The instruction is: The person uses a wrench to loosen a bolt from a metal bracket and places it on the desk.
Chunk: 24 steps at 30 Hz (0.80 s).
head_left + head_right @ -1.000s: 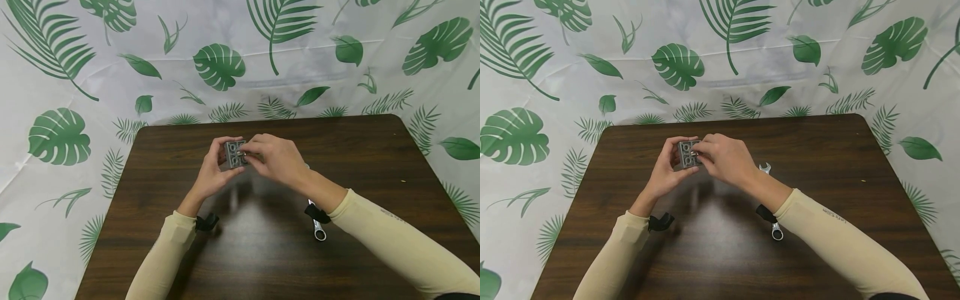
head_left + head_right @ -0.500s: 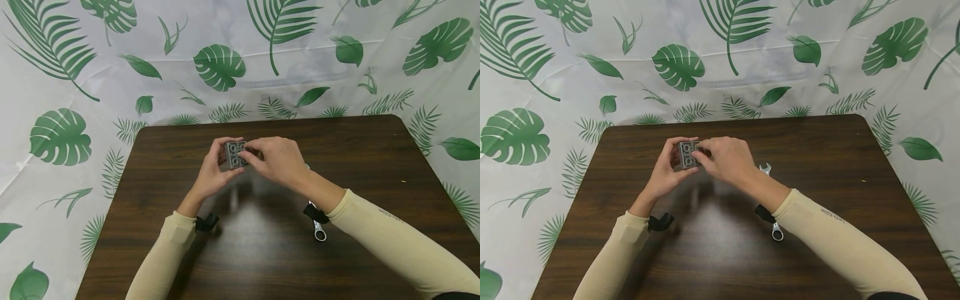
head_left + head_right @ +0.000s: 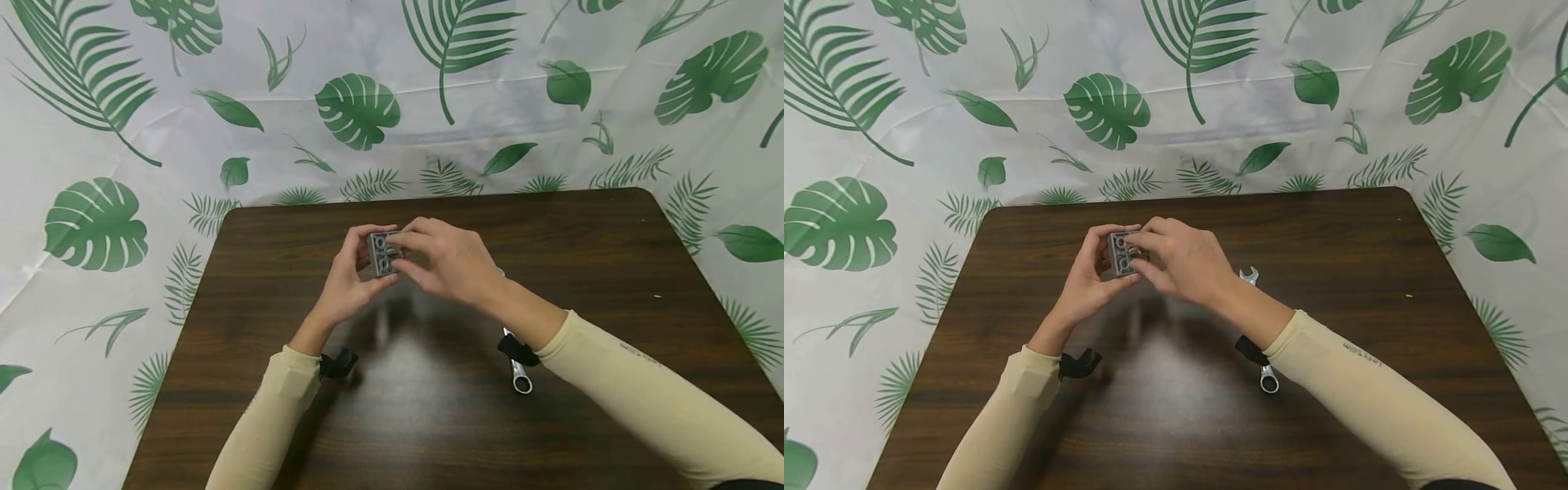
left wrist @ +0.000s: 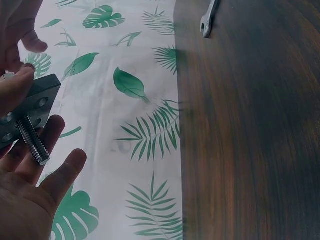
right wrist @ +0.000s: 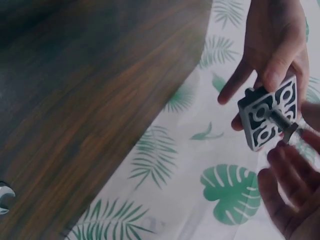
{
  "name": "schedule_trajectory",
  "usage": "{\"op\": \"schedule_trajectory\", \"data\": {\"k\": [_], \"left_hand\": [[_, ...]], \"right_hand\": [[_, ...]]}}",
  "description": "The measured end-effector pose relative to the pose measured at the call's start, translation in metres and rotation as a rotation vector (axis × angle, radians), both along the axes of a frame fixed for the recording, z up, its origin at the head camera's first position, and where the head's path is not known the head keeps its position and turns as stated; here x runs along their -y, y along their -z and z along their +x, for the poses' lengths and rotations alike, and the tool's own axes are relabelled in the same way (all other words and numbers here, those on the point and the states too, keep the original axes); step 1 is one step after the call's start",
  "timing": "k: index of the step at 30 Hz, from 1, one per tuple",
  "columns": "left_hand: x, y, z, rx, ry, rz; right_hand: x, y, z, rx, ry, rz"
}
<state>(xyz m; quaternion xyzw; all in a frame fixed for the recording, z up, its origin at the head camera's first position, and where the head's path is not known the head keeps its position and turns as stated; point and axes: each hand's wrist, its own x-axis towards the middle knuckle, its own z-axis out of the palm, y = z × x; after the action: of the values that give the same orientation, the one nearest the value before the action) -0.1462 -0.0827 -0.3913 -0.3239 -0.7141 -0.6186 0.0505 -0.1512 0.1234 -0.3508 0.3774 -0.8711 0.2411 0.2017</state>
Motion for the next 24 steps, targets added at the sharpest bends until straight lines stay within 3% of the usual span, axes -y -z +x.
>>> {"op": "schedule_trajectory", "data": {"k": [4, 7, 9, 15, 17, 20, 24], "left_hand": [[0.0005, -0.0011, 0.0007, -0.005, -0.008, 0.0], [0.0006, -0.0015, 0.0013, -0.006, 0.0, 0.002], [0.0009, -0.0015, 0.0015, -0.006, 0.0, 0.002], [0.0017, -0.0001, 0.0016, 0.001, -0.012, 0.01], [0.0017, -0.0001, 0.0012, -0.001, -0.008, 0.01], [0.0012, -0.0002, 0.0005, -0.006, -0.001, 0.013], [0.0001, -0.0004, 0.0003, -0.01, 0.007, 0.016]], "right_hand": [[0.003, -0.0029, 0.0017, 0.106, 0.119, -0.013], [0.0038, -0.0048, 0.0021, 0.174, 0.14, -0.003], [0.0037, -0.0054, 0.0018, 0.169, 0.114, 0.012], [0.0016, -0.0031, -0.0002, 0.034, -0.049, 0.023], [0.0013, -0.0021, -0.0001, 0.015, -0.069, 0.01], [0.0016, -0.0019, 0.0014, 0.029, -0.007, -0.006], [0.0031, -0.004, 0.0032, 0.129, 0.131, 0.004]]}}
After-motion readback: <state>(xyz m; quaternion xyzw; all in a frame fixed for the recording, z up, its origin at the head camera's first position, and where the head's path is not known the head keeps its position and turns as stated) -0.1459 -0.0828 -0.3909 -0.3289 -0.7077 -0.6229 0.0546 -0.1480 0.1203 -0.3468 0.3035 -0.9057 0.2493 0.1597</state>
